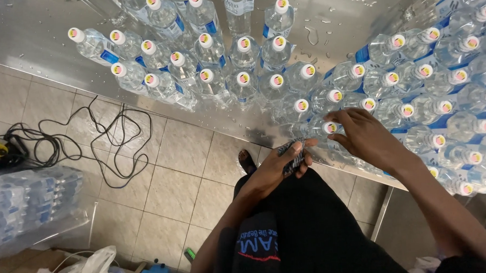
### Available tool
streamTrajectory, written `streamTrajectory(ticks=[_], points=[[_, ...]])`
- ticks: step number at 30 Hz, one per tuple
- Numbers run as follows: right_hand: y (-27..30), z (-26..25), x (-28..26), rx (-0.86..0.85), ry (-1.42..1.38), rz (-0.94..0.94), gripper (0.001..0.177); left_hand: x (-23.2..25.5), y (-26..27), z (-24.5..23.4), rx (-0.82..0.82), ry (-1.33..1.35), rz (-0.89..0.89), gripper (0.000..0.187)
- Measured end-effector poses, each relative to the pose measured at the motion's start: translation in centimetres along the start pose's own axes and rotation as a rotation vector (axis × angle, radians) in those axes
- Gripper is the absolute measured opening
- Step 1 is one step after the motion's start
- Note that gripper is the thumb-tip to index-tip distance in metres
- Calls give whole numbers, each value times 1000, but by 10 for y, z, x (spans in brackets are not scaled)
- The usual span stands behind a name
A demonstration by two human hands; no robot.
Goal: A person is manually applying small circular labels to the caps of a large quantity of water bottles arranged on a stainless steel table.
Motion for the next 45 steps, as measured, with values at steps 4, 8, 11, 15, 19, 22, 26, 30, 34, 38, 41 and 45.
streamTrajectory(ticks=[4,8,11,15,19,22,26,30,34,38,41,45], points=[[1,-6,-3,-38,-38,27,50,2,2,0,0,12,-1,66],[12,-37,-29,72,88,-9,56,9,5,3,-15,-28,1,65],[15,-46,-46,177,-32,-46,47,14,8,12,-42,-32,-21,61],[7,-17,-56,159,-496,-61,39,23,13,34,-143,-47,-69,57],[-2,-24,-59,110,-633,-41,18,5,13,23,-153,-32,-81,55],[-8,-29,-49,105,-758,16,17,15,17,24,-157,-29,-57,50],[-24,-28,-33,81,-761,95,35,23,20,19,-129,-12,-29,47],[-52,-38,-32,53,-775,106,34,15,17,-4,-58,-6,20,57],[-84,-36,-17,198,-723,62,29,15,17,-18,-6,3,60,64],[-98,-19,-15,188,-534,-16,29,13,22,-25,31,-2,70,69],[-97,-24,-18,134,-491,-41,29,15,27,-26,48,5,75,69],[-90,-36,-21,23,-448,-56,38,15,30,-27,77,51,68,68]])
Point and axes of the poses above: each hand's wrist, its own y-axis away from the middle knuckle, its own z-axis out of the palm, x = y × z, the point moved 6 cm from there along -y, towards the middle knuckle, and after that the axes turned 1 degree about z, right-handed, at the moved point
